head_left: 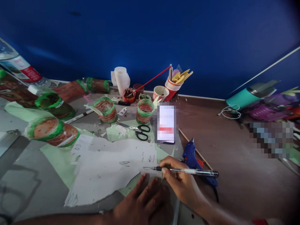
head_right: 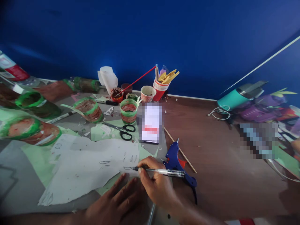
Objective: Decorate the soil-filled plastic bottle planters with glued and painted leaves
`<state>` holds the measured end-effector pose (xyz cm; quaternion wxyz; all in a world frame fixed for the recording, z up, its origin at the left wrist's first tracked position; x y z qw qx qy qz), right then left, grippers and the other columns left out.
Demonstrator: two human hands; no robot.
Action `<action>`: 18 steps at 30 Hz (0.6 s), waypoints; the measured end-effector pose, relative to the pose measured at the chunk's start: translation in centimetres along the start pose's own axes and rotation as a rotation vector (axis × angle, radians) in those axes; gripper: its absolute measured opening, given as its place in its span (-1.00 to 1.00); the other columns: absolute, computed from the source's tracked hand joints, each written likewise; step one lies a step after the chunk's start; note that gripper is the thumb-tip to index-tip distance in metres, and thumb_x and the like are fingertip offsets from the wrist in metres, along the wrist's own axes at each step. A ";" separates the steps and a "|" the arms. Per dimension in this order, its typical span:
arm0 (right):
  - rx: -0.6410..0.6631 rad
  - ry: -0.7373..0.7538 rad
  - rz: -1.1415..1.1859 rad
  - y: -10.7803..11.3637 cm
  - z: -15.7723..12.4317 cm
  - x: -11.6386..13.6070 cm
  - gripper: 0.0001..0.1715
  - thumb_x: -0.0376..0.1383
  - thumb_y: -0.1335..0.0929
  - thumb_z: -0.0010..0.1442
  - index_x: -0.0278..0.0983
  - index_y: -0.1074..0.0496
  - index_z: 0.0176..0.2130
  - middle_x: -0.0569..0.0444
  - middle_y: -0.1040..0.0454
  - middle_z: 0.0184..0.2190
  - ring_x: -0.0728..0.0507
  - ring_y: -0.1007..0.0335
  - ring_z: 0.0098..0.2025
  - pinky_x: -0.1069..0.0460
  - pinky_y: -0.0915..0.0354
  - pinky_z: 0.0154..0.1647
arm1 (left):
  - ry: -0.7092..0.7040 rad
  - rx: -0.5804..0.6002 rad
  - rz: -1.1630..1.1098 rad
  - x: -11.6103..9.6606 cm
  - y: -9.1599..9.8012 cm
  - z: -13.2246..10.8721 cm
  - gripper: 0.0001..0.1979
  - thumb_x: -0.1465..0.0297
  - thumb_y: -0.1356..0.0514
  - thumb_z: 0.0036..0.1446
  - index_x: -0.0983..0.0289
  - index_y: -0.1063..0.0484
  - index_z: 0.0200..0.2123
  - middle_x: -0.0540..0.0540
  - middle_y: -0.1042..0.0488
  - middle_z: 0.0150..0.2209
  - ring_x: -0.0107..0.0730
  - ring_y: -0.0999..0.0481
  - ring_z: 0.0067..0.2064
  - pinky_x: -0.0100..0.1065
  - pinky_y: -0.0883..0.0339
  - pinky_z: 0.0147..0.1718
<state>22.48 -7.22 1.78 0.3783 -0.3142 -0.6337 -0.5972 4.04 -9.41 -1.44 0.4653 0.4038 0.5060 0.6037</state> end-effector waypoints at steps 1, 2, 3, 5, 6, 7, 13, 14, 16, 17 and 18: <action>-0.004 -0.014 0.008 0.0 0.0 0.0 -0.85 -0.31 -0.24 0.18 -0.26 -0.38 -0.35 0.09 -0.43 -0.48 -0.08 -0.38 -0.40 0.06 -0.27 -0.40 | -0.009 0.003 -0.004 0.0 0.0 0.0 -0.59 0.33 0.00 0.28 0.13 -0.23 0.19 0.06 -0.21 0.25 -0.05 -0.22 0.21 0.02 -0.01 0.11; -0.006 -0.020 0.009 0.0 0.0 0.0 -0.85 -0.31 -0.24 0.18 -0.26 -0.38 -0.35 0.08 -0.44 -0.48 -0.09 -0.39 -0.39 0.06 -0.27 -0.41 | -0.017 0.002 -0.006 0.1 0.0 0.0 -0.59 0.34 -0.02 0.27 0.12 -0.24 0.18 0.06 -0.23 0.25 -0.06 -0.22 0.21 0.01 -0.01 0.12; -0.009 -0.015 0.003 0.0 0.1 0.1 -0.85 -0.31 -0.24 0.17 -0.26 -0.38 -0.36 0.08 -0.44 -0.48 -0.09 -0.38 -0.39 0.06 -0.27 -0.41 | -0.018 0.003 -0.007 0.2 0.0 -0.1 -0.59 0.34 -0.03 0.27 0.12 -0.25 0.18 0.05 -0.24 0.24 -0.07 -0.23 0.20 0.00 -0.01 0.13; -0.009 0.004 -0.018 0.1 0.1 0.3 -0.85 -0.33 -0.24 0.16 -0.26 -0.39 -0.38 0.07 -0.44 -0.48 -0.08 -0.38 -0.40 0.06 -0.28 -0.40 | -0.018 -0.002 -0.004 0.2 0.0 -0.1 -0.59 0.34 -0.03 0.26 0.12 -0.25 0.18 0.05 -0.24 0.24 -0.07 -0.25 0.19 -0.01 -0.02 0.13; -0.005 0.012 -0.030 0.1 0.2 0.4 -0.85 -0.33 -0.24 0.16 -0.26 -0.39 -0.38 0.07 -0.44 -0.48 -0.08 -0.37 -0.41 0.06 -0.28 -0.39 | -0.013 0.000 -0.002 0.2 0.0 -0.1 -0.59 0.34 -0.03 0.26 0.12 -0.24 0.18 0.06 -0.24 0.24 -0.07 -0.25 0.19 0.00 -0.02 0.13; -0.003 0.020 -0.039 0.1 0.2 0.5 -0.85 -0.34 -0.24 0.16 -0.26 -0.39 -0.38 0.08 -0.44 -0.48 -0.08 -0.38 -0.41 0.06 -0.29 -0.38 | -0.008 0.004 0.000 0.2 0.0 -0.1 -0.58 0.34 -0.03 0.26 0.12 -0.23 0.18 0.06 -0.23 0.25 -0.07 -0.25 0.19 0.01 -0.02 0.13; -0.024 0.081 -0.045 0.0 0.2 0.4 -0.85 -0.37 -0.24 0.16 -0.25 -0.40 -0.36 0.09 -0.44 -0.47 -0.07 -0.39 -0.39 0.07 -0.30 -0.35 | -0.011 -0.007 0.008 0.1 -0.1 -0.1 -0.56 0.34 -0.06 0.24 0.10 -0.22 0.19 0.08 -0.24 0.24 -0.05 -0.25 0.19 0.03 -0.02 0.13; -0.026 0.088 -0.048 0.0 0.1 0.3 -0.86 -0.37 -0.24 0.16 -0.25 -0.40 -0.36 0.09 -0.44 -0.47 -0.07 -0.39 -0.39 0.06 -0.30 -0.35 | -0.010 -0.001 0.010 0.1 -0.1 -0.1 -0.56 0.33 -0.05 0.25 0.11 -0.21 0.20 0.08 -0.24 0.24 -0.04 -0.25 0.19 0.03 -0.03 0.13; -0.030 0.101 -0.053 -0.1 0.1 0.2 -0.86 -0.38 -0.25 0.16 -0.25 -0.39 -0.35 0.09 -0.44 -0.46 -0.07 -0.39 -0.39 0.06 -0.29 -0.35 | -0.011 0.014 0.016 0.1 0.0 0.0 -0.56 0.33 -0.03 0.26 0.13 -0.20 0.21 0.08 -0.23 0.25 -0.05 -0.25 0.19 0.02 -0.04 0.12; -0.032 0.103 -0.057 -0.1 0.1 0.2 -0.87 -0.39 -0.25 0.16 -0.25 -0.39 -0.35 0.09 -0.44 -0.46 -0.07 -0.39 -0.39 0.06 -0.29 -0.35 | -0.010 0.012 0.022 0.2 0.0 0.0 -0.56 0.33 -0.02 0.26 0.13 -0.20 0.21 0.08 -0.23 0.25 -0.06 -0.25 0.19 0.01 -0.04 0.11; -0.032 0.103 -0.062 -0.1 0.2 0.2 -0.87 -0.39 -0.25 0.16 -0.25 -0.39 -0.35 0.09 -0.44 -0.46 -0.07 -0.39 -0.39 0.06 -0.29 -0.35 | -0.011 0.004 0.029 0.2 0.0 0.0 -0.57 0.34 -0.01 0.27 0.13 -0.21 0.20 0.07 -0.24 0.24 -0.06 -0.26 0.18 0.01 -0.04 0.11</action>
Point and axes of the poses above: each hand's wrist, its own z-axis towards the middle knuckle, its own y-axis out of the back of the hand, x = y × z, the point moved 1 cm from there along z, towards the middle knuckle
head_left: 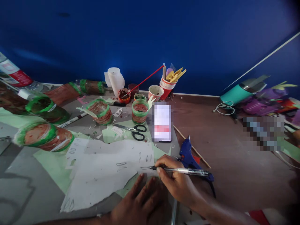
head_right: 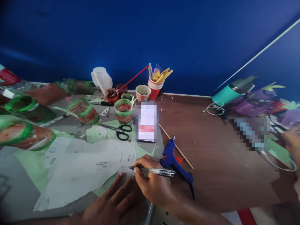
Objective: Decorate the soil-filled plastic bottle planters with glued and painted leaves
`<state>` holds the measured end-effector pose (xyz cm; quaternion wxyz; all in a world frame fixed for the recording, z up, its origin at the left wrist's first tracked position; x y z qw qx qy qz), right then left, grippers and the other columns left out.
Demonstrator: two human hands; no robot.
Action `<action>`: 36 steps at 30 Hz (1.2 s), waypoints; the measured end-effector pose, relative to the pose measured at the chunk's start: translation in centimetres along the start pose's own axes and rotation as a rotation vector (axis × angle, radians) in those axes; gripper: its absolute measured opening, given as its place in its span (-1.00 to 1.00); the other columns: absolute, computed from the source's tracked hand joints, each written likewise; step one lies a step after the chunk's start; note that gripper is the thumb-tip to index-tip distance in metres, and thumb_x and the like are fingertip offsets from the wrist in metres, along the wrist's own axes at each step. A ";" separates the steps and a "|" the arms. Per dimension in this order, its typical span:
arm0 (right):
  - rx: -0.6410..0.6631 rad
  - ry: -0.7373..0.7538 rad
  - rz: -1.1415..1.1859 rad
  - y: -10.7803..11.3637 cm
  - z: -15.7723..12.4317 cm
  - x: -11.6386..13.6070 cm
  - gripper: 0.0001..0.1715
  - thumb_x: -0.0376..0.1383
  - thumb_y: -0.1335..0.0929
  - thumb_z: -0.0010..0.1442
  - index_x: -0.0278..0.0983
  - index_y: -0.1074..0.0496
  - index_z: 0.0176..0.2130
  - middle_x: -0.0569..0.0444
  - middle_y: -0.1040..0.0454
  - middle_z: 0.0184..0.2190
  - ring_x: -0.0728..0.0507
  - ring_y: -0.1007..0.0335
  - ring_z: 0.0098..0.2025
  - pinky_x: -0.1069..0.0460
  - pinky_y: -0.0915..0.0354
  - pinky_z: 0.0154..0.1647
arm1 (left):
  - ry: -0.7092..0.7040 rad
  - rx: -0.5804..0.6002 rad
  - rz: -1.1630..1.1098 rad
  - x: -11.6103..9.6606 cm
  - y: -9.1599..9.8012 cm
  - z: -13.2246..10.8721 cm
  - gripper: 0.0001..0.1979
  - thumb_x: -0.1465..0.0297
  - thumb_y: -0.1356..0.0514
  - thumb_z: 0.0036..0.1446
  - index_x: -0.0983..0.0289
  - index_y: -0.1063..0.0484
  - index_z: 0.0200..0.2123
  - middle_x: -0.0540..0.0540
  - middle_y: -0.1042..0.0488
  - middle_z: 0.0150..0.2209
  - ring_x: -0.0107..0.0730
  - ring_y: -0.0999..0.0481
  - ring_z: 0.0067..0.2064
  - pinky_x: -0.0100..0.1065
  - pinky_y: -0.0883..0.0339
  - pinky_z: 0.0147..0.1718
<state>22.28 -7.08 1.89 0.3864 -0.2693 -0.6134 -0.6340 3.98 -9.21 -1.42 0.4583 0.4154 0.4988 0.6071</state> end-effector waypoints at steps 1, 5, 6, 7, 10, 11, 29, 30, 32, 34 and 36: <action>0.000 0.000 -0.004 0.0 0.0 0.0 -0.87 -0.39 -0.25 0.16 -0.25 -0.38 -0.36 0.09 -0.44 -0.46 -0.07 -0.39 -0.39 0.06 -0.29 -0.35 | -0.002 -0.015 0.007 0.0 0.0 0.0 -0.58 0.34 -0.01 0.27 0.12 -0.22 0.19 0.06 -0.25 0.23 -0.07 -0.27 0.17 0.01 -0.03 0.11; 0.005 0.002 -0.009 0.1 0.1 0.0 -0.88 -0.40 -0.25 0.15 -0.25 -0.38 -0.36 0.09 -0.44 -0.46 -0.07 -0.39 -0.38 0.06 -0.28 -0.35 | -0.008 -0.047 0.033 0.3 0.4 0.1 -0.60 0.33 0.02 0.28 0.10 -0.25 0.17 0.04 -0.31 0.19 -0.06 -0.28 0.15 0.02 -0.02 0.09; 0.009 -0.002 -0.008 0.1 0.0 0.0 -0.88 -0.40 -0.25 0.14 -0.25 -0.38 -0.35 0.08 -0.44 -0.45 -0.07 -0.39 -0.38 0.05 -0.28 -0.35 | -0.011 -0.046 0.037 0.3 0.5 0.2 -0.60 0.32 0.03 0.29 0.10 -0.26 0.17 0.03 -0.31 0.19 -0.06 -0.29 0.15 0.01 -0.03 0.09; 0.011 -0.006 -0.008 0.1 0.0 0.0 -0.88 -0.41 -0.25 0.14 -0.25 -0.37 -0.35 0.08 -0.44 -0.44 -0.07 -0.39 -0.37 0.05 -0.28 -0.34 | -0.012 -0.048 0.041 0.4 0.6 0.3 -0.61 0.32 0.04 0.29 0.10 -0.26 0.16 0.03 -0.32 0.18 -0.07 -0.30 0.14 0.00 -0.04 0.08; 0.018 -0.009 -0.013 0.1 -0.2 -0.1 -0.87 -0.41 -0.25 0.15 -0.25 -0.37 -0.34 0.08 -0.44 -0.43 -0.07 -0.39 -0.36 0.05 -0.28 -0.31 | -0.007 -0.057 0.048 0.5 0.9 0.4 -0.62 0.33 0.05 0.30 0.10 -0.29 0.15 0.00 -0.36 0.15 -0.11 -0.32 0.13 -0.03 -0.05 0.08; 0.019 -0.008 -0.018 0.1 -0.2 -0.2 -0.87 -0.41 -0.25 0.16 -0.24 -0.37 -0.33 0.09 -0.44 -0.42 -0.07 -0.39 -0.36 0.05 -0.28 -0.31 | -0.002 -0.058 0.048 0.6 0.9 0.5 -0.63 0.33 0.05 0.30 0.10 -0.29 0.14 -0.01 -0.37 0.14 -0.12 -0.32 0.12 -0.04 -0.05 0.09; 0.009 -0.086 0.071 0.3 0.0 0.1 -0.86 -0.37 -0.24 0.15 -0.27 -0.38 -0.38 0.10 -0.43 -0.48 -0.05 -0.36 -0.41 0.07 -0.24 -0.37 | 0.004 -0.074 0.061 0.1 0.2 0.2 -0.62 0.30 0.01 0.28 0.06 -0.27 0.15 0.00 -0.34 0.17 -0.12 -0.28 0.15 0.03 0.08 0.15; 0.012 -0.076 0.072 0.2 0.0 0.1 -0.86 -0.37 -0.24 0.15 -0.27 -0.38 -0.38 0.09 -0.43 -0.48 -0.06 -0.36 -0.41 0.07 -0.25 -0.37 | 0.007 -0.068 0.059 0.1 0.2 0.1 -0.62 0.30 0.01 0.28 0.06 -0.27 0.15 -0.01 -0.33 0.17 -0.12 -0.28 0.15 0.03 0.08 0.15; 0.014 -0.052 0.072 0.2 0.0 0.1 -0.86 -0.37 -0.24 0.15 -0.28 -0.38 -0.38 0.09 -0.42 -0.47 -0.06 -0.36 -0.40 0.07 -0.25 -0.35 | 0.006 -0.057 0.055 0.1 0.1 0.1 -0.62 0.30 -0.01 0.27 0.07 -0.28 0.14 -0.01 -0.33 0.17 -0.11 -0.27 0.16 0.04 0.09 0.15; 0.016 -0.036 0.077 0.1 0.0 0.1 -0.87 -0.38 -0.24 0.15 -0.28 -0.38 -0.37 0.08 -0.42 -0.46 -0.05 -0.36 -0.39 0.07 -0.25 -0.35 | 0.003 -0.057 0.051 0.1 0.0 0.1 -0.62 0.30 -0.01 0.27 0.08 -0.28 0.14 0.00 -0.33 0.17 -0.09 -0.27 0.16 0.04 0.09 0.15; 0.021 -0.030 0.084 0.0 -0.1 0.1 -0.87 -0.39 -0.24 0.15 -0.28 -0.37 -0.37 0.09 -0.42 -0.46 -0.05 -0.36 -0.39 0.07 -0.25 -0.34 | -0.003 -0.061 0.047 0.1 0.1 0.2 -0.61 0.29 -0.02 0.26 0.09 -0.28 0.15 0.02 -0.33 0.17 -0.09 -0.27 0.16 0.04 0.09 0.15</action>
Point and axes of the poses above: each hand's wrist, its own z-axis towards the middle knuckle, its own y-axis out of the back of the hand, x = y × z, the point moved 1 cm from there along z, towards the middle knuckle
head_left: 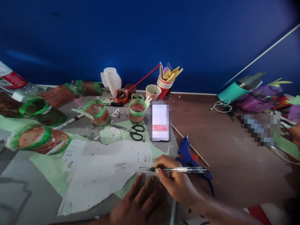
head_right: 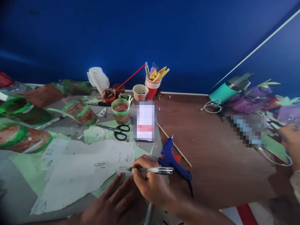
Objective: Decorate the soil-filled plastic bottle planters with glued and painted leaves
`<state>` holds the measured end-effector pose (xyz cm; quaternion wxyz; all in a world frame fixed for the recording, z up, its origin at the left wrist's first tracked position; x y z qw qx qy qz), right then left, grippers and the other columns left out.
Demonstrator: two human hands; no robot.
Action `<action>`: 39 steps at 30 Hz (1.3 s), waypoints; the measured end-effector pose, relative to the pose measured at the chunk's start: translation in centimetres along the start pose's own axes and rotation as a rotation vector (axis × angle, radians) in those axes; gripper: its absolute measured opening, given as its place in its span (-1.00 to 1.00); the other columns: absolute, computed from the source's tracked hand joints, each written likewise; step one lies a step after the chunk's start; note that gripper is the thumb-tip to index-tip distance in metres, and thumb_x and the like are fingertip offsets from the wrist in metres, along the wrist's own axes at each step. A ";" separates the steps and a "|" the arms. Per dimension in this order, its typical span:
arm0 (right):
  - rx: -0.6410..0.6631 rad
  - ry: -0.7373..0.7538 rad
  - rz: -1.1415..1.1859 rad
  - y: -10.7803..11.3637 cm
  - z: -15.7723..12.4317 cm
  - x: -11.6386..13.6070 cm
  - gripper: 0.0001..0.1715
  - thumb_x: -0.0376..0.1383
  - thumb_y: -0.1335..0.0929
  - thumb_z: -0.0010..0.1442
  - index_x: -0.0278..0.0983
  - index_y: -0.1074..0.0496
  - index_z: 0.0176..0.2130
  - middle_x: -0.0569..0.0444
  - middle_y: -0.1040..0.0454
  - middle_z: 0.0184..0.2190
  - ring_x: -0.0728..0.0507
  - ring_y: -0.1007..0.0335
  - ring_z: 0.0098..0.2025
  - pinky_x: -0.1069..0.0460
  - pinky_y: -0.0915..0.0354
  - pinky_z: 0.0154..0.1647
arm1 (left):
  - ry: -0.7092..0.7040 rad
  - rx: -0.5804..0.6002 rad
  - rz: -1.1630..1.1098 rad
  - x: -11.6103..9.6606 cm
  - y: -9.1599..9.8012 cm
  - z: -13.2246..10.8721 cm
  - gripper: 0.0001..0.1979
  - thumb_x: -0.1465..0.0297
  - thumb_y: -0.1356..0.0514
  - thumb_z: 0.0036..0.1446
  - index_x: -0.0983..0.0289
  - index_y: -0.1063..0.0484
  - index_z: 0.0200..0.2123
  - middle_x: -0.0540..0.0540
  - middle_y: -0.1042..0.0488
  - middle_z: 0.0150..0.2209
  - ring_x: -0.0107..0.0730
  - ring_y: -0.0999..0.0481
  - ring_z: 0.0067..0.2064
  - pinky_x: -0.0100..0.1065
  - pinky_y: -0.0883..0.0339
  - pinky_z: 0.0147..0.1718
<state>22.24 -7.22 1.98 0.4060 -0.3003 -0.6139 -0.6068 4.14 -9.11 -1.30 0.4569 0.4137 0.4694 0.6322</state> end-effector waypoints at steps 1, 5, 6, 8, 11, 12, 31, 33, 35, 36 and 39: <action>0.001 0.002 0.001 0.0 0.0 0.0 -0.88 -0.39 -0.25 0.15 -0.28 -0.37 -0.36 0.09 -0.42 -0.45 -0.05 -0.36 -0.39 0.07 -0.25 -0.34 | 0.004 -0.004 0.000 0.0 0.1 0.0 -0.61 0.29 -0.02 0.26 0.09 -0.28 0.15 0.03 -0.33 0.17 -0.09 -0.27 0.16 0.03 0.09 0.15; 0.009 0.011 -0.004 -0.2 -0.2 -0.1 -0.88 -0.40 -0.25 0.16 -0.27 -0.37 -0.35 0.09 -0.42 -0.44 -0.05 -0.36 -0.38 0.08 -0.26 -0.33 | 0.017 0.019 -0.015 0.1 0.2 0.0 -0.60 0.30 -0.02 0.26 0.09 -0.28 0.15 0.01 -0.32 0.18 -0.09 -0.27 0.17 0.00 0.06 0.14; 0.008 0.011 -0.007 -0.2 -0.2 -0.1 -0.88 -0.41 -0.25 0.15 -0.27 -0.37 -0.35 0.10 -0.42 -0.44 -0.05 -0.36 -0.38 0.08 -0.26 -0.33 | 0.010 0.024 -0.021 0.1 0.2 0.0 -0.60 0.29 -0.03 0.26 0.10 -0.27 0.16 0.03 -0.32 0.18 -0.09 -0.26 0.17 0.00 0.05 0.14; 0.002 0.008 -0.022 -0.1 -0.1 0.0 -0.88 -0.41 -0.25 0.15 -0.26 -0.37 -0.36 0.10 -0.42 -0.44 -0.05 -0.37 -0.37 0.08 -0.26 -0.33 | -0.003 0.026 -0.029 0.1 0.1 0.0 -0.59 0.29 -0.03 0.25 0.11 -0.27 0.16 0.05 -0.31 0.19 -0.09 -0.27 0.17 0.01 0.03 0.14; 0.001 0.003 -0.058 0.0 -0.1 0.1 -0.88 -0.41 -0.26 0.14 -0.26 -0.38 -0.36 0.09 -0.43 -0.44 -0.06 -0.38 -0.37 0.07 -0.27 -0.32 | 0.009 -0.003 -0.025 0.0 -0.1 -0.1 -0.61 0.28 0.00 0.28 0.10 -0.28 0.15 0.03 -0.33 0.17 -0.09 -0.29 0.15 0.02 0.04 0.14; -0.001 0.005 -0.068 0.1 -0.1 0.1 -0.88 -0.41 -0.26 0.14 -0.26 -0.38 -0.36 0.09 -0.44 -0.44 -0.06 -0.38 -0.37 0.07 -0.27 -0.32 | 0.014 -0.015 -0.021 0.0 -0.1 -0.1 -0.62 0.28 0.02 0.28 0.09 -0.28 0.15 0.01 -0.34 0.17 -0.10 -0.29 0.15 0.02 0.04 0.14; -0.004 -0.060 -0.103 0.5 0.2 0.1 -0.88 -0.40 -0.25 0.12 -0.27 -0.38 -0.39 0.10 -0.44 -0.47 -0.05 -0.35 -0.41 0.07 -0.24 -0.35 | 0.010 -0.006 -0.027 -0.1 -0.4 -0.3 -0.60 0.26 -0.07 0.23 0.08 -0.28 0.14 0.06 -0.27 0.21 -0.09 -0.27 0.17 0.06 0.14 0.19; -0.010 -0.058 -0.100 0.5 0.3 0.2 -0.88 -0.40 -0.25 0.12 -0.27 -0.37 -0.39 0.11 -0.44 -0.48 -0.05 -0.35 -0.42 0.07 -0.24 -0.36 | 0.023 -0.036 -0.020 -0.1 -0.5 -0.3 -0.63 0.26 -0.06 0.24 0.06 -0.31 0.12 0.02 -0.30 0.19 -0.10 -0.27 0.16 0.07 0.18 0.20; -0.010 -0.061 -0.103 0.5 0.3 0.3 -0.87 -0.40 -0.25 0.13 -0.27 -0.38 -0.39 0.10 -0.44 -0.47 -0.05 -0.34 -0.41 0.07 -0.24 -0.36 | 0.022 -0.044 -0.012 -0.1 -0.3 -0.2 -0.64 0.28 -0.07 0.23 0.04 -0.32 0.10 0.00 -0.32 0.17 -0.11 -0.28 0.16 0.08 0.22 0.20; -0.007 -0.062 -0.105 0.5 0.3 0.3 -0.87 -0.40 -0.25 0.13 -0.26 -0.38 -0.39 0.10 -0.44 -0.47 -0.05 -0.34 -0.41 0.06 -0.24 -0.36 | 0.018 -0.043 -0.008 0.0 -0.3 -0.2 -0.64 0.29 -0.08 0.23 0.04 -0.32 0.10 0.00 -0.33 0.17 -0.11 -0.28 0.15 0.08 0.21 0.20; -0.009 -0.057 -0.107 0.5 0.4 0.2 -0.87 -0.40 -0.25 0.13 -0.26 -0.38 -0.38 0.10 -0.43 -0.47 -0.06 -0.35 -0.40 0.06 -0.24 -0.35 | 0.003 -0.043 0.000 0.0 -0.1 -0.2 -0.63 0.30 -0.07 0.23 0.05 -0.32 0.11 0.03 -0.33 0.17 -0.09 -0.31 0.14 0.08 0.16 0.18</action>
Point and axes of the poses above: each hand's wrist, its own z-axis towards the middle knuckle, its own y-axis out of the back of the hand, x = y × z, the point moved 1 cm from there along z, towards the middle knuckle
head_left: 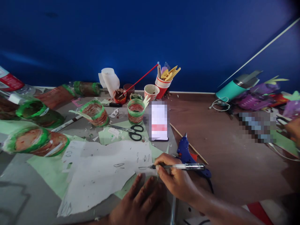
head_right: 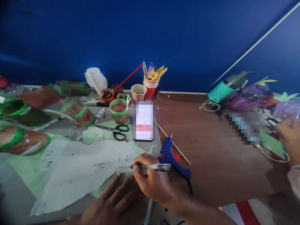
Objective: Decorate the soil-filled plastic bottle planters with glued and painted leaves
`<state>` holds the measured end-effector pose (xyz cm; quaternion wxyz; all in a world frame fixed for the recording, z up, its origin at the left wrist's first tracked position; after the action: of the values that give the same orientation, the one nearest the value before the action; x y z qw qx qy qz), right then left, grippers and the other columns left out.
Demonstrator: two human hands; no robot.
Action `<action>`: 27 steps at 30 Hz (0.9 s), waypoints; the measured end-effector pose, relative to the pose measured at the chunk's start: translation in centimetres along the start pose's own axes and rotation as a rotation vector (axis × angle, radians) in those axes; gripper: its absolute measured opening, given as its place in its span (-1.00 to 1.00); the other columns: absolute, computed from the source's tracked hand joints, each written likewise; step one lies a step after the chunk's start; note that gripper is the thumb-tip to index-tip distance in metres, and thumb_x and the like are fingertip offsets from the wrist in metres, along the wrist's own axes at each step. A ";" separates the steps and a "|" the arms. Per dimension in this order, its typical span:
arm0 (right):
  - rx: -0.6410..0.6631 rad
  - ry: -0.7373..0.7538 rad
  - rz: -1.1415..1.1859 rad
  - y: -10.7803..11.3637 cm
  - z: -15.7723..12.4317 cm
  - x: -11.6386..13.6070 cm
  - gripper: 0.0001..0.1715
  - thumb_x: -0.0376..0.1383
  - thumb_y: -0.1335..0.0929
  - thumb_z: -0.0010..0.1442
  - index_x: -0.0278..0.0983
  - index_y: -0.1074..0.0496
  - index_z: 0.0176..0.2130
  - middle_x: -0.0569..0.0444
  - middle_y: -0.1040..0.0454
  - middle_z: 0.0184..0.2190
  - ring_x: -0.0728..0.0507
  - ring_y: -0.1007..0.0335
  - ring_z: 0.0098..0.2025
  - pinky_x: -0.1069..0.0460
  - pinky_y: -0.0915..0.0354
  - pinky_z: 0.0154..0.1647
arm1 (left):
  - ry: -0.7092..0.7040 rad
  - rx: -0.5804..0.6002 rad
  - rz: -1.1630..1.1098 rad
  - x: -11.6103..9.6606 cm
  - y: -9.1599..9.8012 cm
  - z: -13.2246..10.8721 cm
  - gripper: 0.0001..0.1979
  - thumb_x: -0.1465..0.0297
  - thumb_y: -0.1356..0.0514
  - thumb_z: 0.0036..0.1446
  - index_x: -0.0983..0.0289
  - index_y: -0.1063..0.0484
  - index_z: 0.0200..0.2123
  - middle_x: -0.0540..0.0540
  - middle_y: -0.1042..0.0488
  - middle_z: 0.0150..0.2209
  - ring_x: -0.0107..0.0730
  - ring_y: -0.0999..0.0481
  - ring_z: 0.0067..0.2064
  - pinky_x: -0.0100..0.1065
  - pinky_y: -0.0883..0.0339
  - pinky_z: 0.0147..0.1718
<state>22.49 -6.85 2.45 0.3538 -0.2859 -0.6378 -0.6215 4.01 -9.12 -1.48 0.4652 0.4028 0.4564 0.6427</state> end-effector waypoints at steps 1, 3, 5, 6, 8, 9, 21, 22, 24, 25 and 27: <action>0.003 0.002 0.001 0.0 0.0 0.0 -0.87 -0.39 -0.25 0.13 -0.27 -0.38 -0.39 0.09 -0.43 -0.47 -0.06 -0.35 -0.40 0.06 -0.24 -0.34 | 0.003 -0.008 0.001 0.0 0.0 0.0 -0.64 0.29 -0.07 0.23 0.06 -0.33 0.10 0.03 -0.34 0.16 -0.09 -0.31 0.14 0.09 0.17 0.18; 0.001 0.006 0.009 0.0 0.0 0.0 -0.87 -0.39 -0.25 0.14 -0.27 -0.38 -0.39 0.09 -0.43 -0.47 -0.06 -0.35 -0.41 0.06 -0.24 -0.34 | 0.013 -0.019 -0.003 0.0 0.0 0.0 -0.65 0.27 -0.05 0.24 0.04 -0.34 0.08 0.00 -0.36 0.15 -0.10 -0.30 0.14 0.10 0.23 0.20; 0.003 0.005 0.015 0.0 0.0 -0.1 -0.87 -0.39 -0.25 0.14 -0.28 -0.38 -0.39 0.09 -0.43 -0.48 -0.06 -0.35 -0.41 0.06 -0.24 -0.34 | 0.033 -0.026 -0.011 0.0 0.0 0.1 -0.67 0.25 -0.04 0.25 0.01 -0.35 0.07 -0.04 -0.38 0.13 -0.13 -0.29 0.15 0.10 0.29 0.21; 0.000 0.005 0.018 -0.1 -0.1 -0.1 -0.87 -0.39 -0.25 0.13 -0.28 -0.38 -0.39 0.08 -0.43 -0.48 -0.06 -0.35 -0.40 0.06 -0.24 -0.35 | 0.037 -0.027 -0.013 0.0 0.0 0.1 -0.67 0.25 -0.04 0.25 0.00 -0.35 0.07 -0.05 -0.38 0.12 -0.13 -0.29 0.15 0.09 0.30 0.22; -0.001 0.005 0.030 -0.1 -0.1 -0.1 -0.88 -0.39 -0.25 0.13 -0.28 -0.38 -0.39 0.08 -0.43 -0.47 -0.06 -0.34 -0.40 0.06 -0.24 -0.35 | 0.032 -0.022 -0.014 0.0 0.1 0.1 -0.66 0.25 -0.05 0.25 0.03 -0.35 0.08 -0.02 -0.36 0.14 -0.13 -0.29 0.15 0.08 0.27 0.22; -0.003 0.003 0.043 -0.2 -0.1 -0.1 -0.88 -0.38 -0.25 0.13 -0.28 -0.38 -0.39 0.08 -0.43 -0.47 -0.06 -0.34 -0.41 0.06 -0.24 -0.36 | 0.025 -0.014 -0.012 0.0 0.1 0.1 -0.65 0.25 -0.06 0.24 0.05 -0.34 0.08 0.00 -0.34 0.16 -0.13 -0.28 0.16 0.08 0.25 0.22; -0.057 -0.063 0.190 -0.2 -0.6 -0.9 -0.82 -0.24 -0.25 0.23 -0.25 -0.41 -0.24 0.09 -0.45 -0.44 -0.04 -0.34 -0.47 0.11 -0.24 -0.50 | 0.043 -0.036 -0.024 -0.2 -0.1 -0.2 -0.66 0.28 -0.07 0.24 0.02 -0.34 0.08 -0.03 -0.33 0.17 -0.16 -0.28 0.16 0.07 0.27 0.24; -0.056 -0.064 0.189 -0.3 -0.6 -1.0 -0.80 -0.23 -0.25 0.24 -0.23 -0.42 -0.20 0.08 -0.47 -0.41 -0.04 -0.36 -0.45 0.11 -0.26 -0.49 | 0.036 -0.017 -0.022 -0.1 0.0 -0.1 -0.65 0.31 -0.08 0.24 0.02 -0.32 0.10 -0.03 -0.33 0.18 -0.16 -0.28 0.17 0.06 0.25 0.24; -0.061 -0.047 0.202 -0.3 -0.6 -1.0 -0.76 -0.21 -0.25 0.26 -0.22 -0.42 -0.12 0.05 -0.50 -0.33 -0.06 -0.41 -0.37 0.09 -0.32 -0.41 | 0.026 0.013 -0.015 0.0 0.1 -0.1 -0.62 0.34 -0.10 0.23 0.04 -0.30 0.12 -0.01 -0.30 0.19 -0.16 -0.28 0.17 0.05 0.22 0.24; -0.071 -0.028 0.213 -0.3 -0.5 -0.9 -0.73 -0.21 -0.24 0.27 -0.22 -0.42 -0.10 0.03 -0.51 -0.29 -0.08 -0.43 -0.32 0.07 -0.35 -0.36 | 0.025 0.016 -0.017 0.0 0.1 -0.1 -0.61 0.35 -0.10 0.23 0.05 -0.29 0.12 0.00 -0.30 0.20 -0.16 -0.28 0.17 0.06 0.24 0.24; -0.077 0.000 0.235 -0.2 -0.5 -0.8 -0.69 -0.20 -0.22 0.29 -0.24 -0.41 -0.05 0.00 -0.52 -0.23 -0.09 -0.45 -0.28 0.05 -0.37 -0.28 | 0.041 -0.010 -0.031 0.0 0.0 0.0 -0.64 0.32 -0.09 0.24 0.06 -0.32 0.10 -0.01 -0.33 0.18 -0.15 -0.28 0.17 0.08 0.34 0.25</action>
<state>22.84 -7.26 1.73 0.4130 -0.3723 -0.5756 -0.5996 3.99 -9.16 -1.45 0.4676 0.3803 0.4687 0.6458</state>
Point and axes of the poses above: each hand's wrist, its own z-axis towards the middle knuckle, its own y-axis out of the back of the hand, x = y × z, the point moved 1 cm from there along z, towards the middle knuckle
